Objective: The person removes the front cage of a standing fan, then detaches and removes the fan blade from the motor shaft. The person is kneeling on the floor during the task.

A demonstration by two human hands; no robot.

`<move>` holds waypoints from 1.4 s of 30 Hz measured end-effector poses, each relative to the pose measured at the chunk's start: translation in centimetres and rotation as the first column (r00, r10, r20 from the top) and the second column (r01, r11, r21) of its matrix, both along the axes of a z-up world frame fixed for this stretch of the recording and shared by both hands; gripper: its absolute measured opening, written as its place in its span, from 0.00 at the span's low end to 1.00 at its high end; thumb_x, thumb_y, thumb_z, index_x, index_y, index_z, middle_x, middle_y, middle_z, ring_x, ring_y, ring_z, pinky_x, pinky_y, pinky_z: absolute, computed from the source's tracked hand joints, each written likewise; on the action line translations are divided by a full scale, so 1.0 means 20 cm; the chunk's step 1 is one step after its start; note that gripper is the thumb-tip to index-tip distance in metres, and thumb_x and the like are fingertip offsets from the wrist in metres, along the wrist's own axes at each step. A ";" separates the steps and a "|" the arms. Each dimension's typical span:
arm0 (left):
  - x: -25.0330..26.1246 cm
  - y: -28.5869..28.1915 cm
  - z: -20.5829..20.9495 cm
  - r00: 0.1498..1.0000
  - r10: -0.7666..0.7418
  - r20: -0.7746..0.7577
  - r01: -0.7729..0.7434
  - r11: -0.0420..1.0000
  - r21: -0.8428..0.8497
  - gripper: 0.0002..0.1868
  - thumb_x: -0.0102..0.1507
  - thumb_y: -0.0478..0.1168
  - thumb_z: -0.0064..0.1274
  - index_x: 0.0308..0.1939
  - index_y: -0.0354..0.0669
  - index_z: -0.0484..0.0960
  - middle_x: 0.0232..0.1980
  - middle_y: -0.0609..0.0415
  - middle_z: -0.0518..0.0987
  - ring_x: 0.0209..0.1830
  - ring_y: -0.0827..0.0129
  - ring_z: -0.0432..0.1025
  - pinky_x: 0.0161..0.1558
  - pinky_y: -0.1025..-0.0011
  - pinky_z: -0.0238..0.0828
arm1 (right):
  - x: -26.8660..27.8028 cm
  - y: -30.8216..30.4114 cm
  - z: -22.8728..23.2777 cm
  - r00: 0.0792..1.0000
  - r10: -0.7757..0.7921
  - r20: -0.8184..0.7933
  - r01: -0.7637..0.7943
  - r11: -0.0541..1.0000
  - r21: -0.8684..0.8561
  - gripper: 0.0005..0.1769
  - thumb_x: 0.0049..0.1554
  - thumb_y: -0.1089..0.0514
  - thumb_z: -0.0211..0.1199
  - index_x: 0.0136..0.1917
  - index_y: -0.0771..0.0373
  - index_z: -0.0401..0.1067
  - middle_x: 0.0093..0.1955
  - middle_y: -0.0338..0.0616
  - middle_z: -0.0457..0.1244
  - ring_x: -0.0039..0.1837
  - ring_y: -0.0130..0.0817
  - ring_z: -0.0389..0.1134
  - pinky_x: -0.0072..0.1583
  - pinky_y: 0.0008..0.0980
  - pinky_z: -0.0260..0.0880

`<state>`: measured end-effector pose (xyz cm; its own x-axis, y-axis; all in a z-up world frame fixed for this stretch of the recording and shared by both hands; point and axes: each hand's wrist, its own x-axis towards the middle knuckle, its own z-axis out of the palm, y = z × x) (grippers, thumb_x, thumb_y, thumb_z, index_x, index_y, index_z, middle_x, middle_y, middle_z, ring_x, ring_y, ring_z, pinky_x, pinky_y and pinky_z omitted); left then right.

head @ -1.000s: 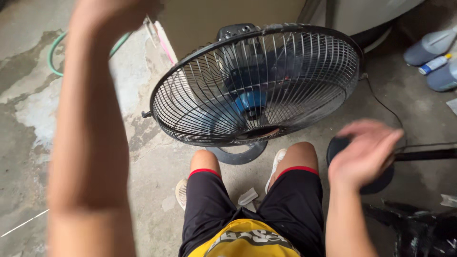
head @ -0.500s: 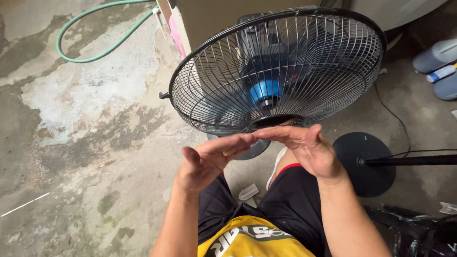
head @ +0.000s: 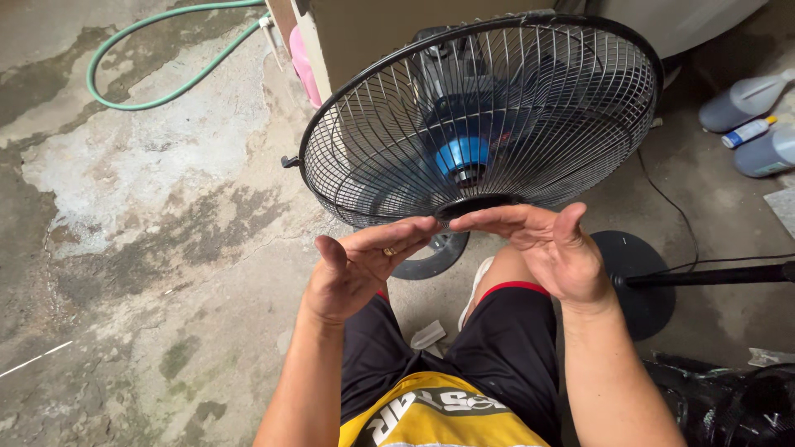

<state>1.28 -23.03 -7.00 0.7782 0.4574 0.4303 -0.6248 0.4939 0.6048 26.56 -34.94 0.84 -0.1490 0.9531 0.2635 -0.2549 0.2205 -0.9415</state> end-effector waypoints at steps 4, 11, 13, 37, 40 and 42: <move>0.00 0.01 0.01 1.000 0.013 -0.001 -0.013 1.000 0.011 0.47 0.71 0.74 0.32 0.72 0.35 0.75 0.78 0.38 0.69 0.81 0.50 0.58 0.83 0.49 0.45 | 0.01 0.00 0.01 1.000 -0.017 0.000 0.017 1.000 0.005 0.56 0.67 0.23 0.31 0.70 0.81 0.65 0.70 0.71 0.64 0.77 0.59 0.63 0.81 0.53 0.57; 0.00 0.00 -0.03 0.999 0.041 -0.020 -0.041 0.999 0.016 0.47 0.71 0.74 0.33 0.69 0.33 0.76 0.72 0.38 0.72 0.79 0.49 0.61 0.84 0.49 0.46 | 0.05 -0.01 -0.02 0.999 -0.039 0.017 0.038 0.999 0.019 0.55 0.68 0.24 0.32 0.68 0.81 0.67 0.68 0.70 0.65 0.76 0.59 0.65 0.80 0.53 0.60; -0.03 0.04 -0.01 0.997 0.064 -0.034 -0.063 0.998 0.032 0.48 0.70 0.75 0.34 0.66 0.31 0.77 0.70 0.37 0.74 0.77 0.47 0.65 0.84 0.48 0.48 | 0.07 -0.03 -0.03 0.996 -0.081 0.031 0.080 0.996 0.035 0.53 0.68 0.24 0.32 0.67 0.79 0.69 0.66 0.69 0.66 0.74 0.58 0.66 0.79 0.53 0.61; 0.72 1.35 0.55 0.785 0.609 0.114 0.052 -0.248 0.967 0.11 0.62 0.39 0.64 0.48 0.43 0.89 0.46 0.49 0.83 0.43 0.55 0.79 0.45 0.60 0.76 | 0.38 -0.11 -0.24 0.308 -0.946 0.099 0.935 0.320 0.153 0.33 0.74 0.50 0.52 0.84 0.64 0.47 0.87 0.57 0.47 0.88 0.50 0.46 0.83 0.52 0.45; 0.74 1.33 0.56 0.782 0.611 0.121 0.046 -0.250 0.967 0.11 0.62 0.39 0.64 0.48 0.43 0.89 0.45 0.50 0.84 0.42 0.56 0.80 0.44 0.61 0.76 | 0.42 -0.07 -0.24 0.420 -0.893 0.158 0.887 0.441 0.135 0.44 0.69 0.49 0.58 0.87 0.62 0.38 0.90 0.56 0.39 0.91 0.50 0.37 0.85 0.53 0.37; 0.74 1.31 0.57 0.765 0.630 0.131 0.052 -0.264 0.963 0.11 0.63 0.40 0.65 0.48 0.43 0.89 0.44 0.50 0.84 0.42 0.57 0.80 0.44 0.61 0.76 | 0.43 -0.05 -0.25 0.521 -0.839 0.157 0.825 0.542 0.159 0.51 0.66 0.50 0.63 0.89 0.61 0.35 0.92 0.55 0.37 0.92 0.48 0.36 0.86 0.51 0.36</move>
<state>16.08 3.17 4.31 0.8954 0.0553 0.4418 -0.0645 -0.9657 0.2516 35.15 -36.03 -4.07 0.6511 0.6544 0.3845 0.2545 0.2890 -0.9229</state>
